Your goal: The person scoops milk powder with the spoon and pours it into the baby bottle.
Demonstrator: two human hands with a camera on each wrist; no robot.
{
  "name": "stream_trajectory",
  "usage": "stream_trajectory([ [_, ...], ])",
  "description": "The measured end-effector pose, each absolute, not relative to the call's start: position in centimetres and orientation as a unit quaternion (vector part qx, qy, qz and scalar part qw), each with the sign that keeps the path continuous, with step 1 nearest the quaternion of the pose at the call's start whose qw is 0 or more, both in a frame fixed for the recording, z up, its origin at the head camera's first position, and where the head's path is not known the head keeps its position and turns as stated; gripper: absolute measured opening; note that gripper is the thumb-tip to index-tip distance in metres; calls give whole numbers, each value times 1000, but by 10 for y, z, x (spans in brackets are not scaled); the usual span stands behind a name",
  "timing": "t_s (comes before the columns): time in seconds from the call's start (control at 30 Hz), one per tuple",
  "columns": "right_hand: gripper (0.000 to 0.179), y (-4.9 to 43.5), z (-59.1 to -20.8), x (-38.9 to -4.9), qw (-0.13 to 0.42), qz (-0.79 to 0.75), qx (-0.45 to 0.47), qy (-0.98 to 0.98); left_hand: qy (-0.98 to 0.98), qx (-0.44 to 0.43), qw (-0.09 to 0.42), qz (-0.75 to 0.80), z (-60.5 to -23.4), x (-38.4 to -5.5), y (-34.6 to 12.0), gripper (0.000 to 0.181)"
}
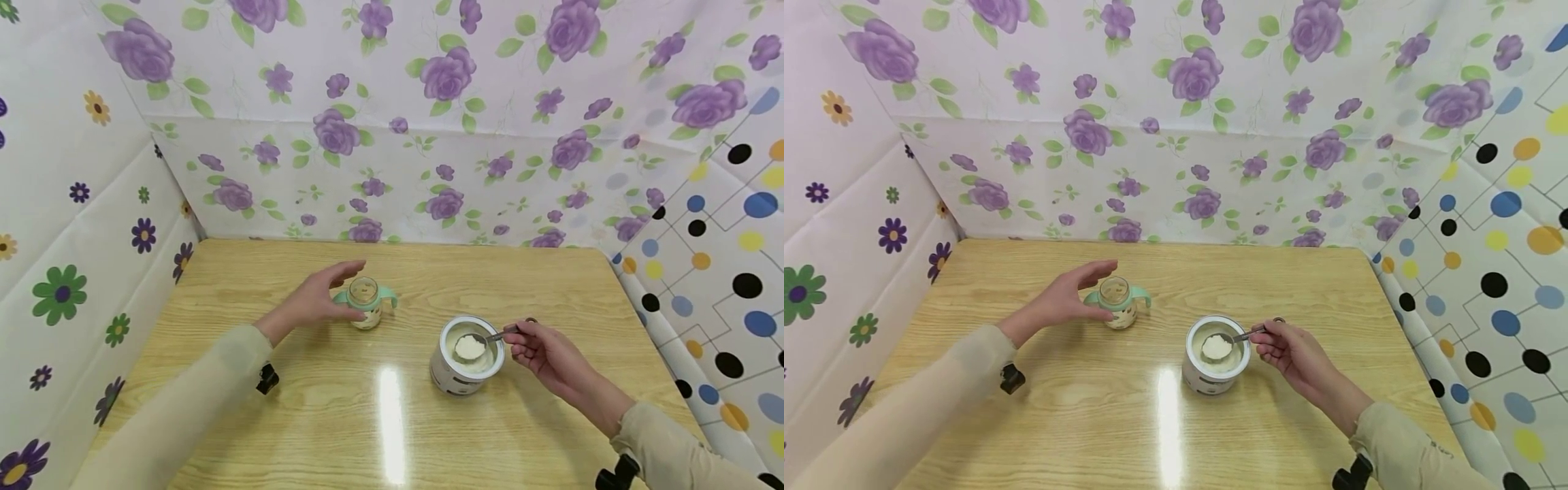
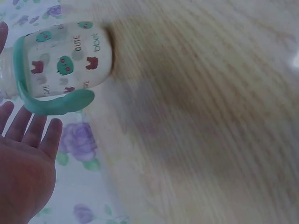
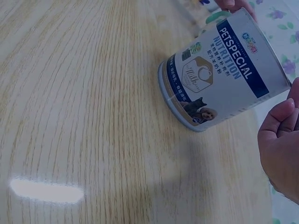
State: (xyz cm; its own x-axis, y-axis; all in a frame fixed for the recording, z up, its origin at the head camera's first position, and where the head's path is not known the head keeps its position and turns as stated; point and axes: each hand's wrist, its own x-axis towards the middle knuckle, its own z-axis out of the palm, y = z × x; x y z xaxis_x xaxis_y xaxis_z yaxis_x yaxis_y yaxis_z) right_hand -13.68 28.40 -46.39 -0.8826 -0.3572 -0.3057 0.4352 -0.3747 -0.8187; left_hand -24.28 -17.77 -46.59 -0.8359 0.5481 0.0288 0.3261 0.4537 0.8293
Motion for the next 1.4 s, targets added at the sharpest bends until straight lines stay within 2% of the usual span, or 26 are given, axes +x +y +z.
stream_trajectory([
  [0.43,38,284,-464,-135,236,-829,42,506,820,206,137,516,-489,-244,-169,75],
  [0.83,41,287,-441,-138,235,-847,10,477,820,207,131,517,-493,-245,-169,72],
  [1.13,41,266,-401,-172,232,-858,-14,458,812,216,130,526,-494,-246,-171,72],
  [1.4,32,230,-373,-215,232,-841,5,488,816,216,130,519,-494,-246,-170,72],
])
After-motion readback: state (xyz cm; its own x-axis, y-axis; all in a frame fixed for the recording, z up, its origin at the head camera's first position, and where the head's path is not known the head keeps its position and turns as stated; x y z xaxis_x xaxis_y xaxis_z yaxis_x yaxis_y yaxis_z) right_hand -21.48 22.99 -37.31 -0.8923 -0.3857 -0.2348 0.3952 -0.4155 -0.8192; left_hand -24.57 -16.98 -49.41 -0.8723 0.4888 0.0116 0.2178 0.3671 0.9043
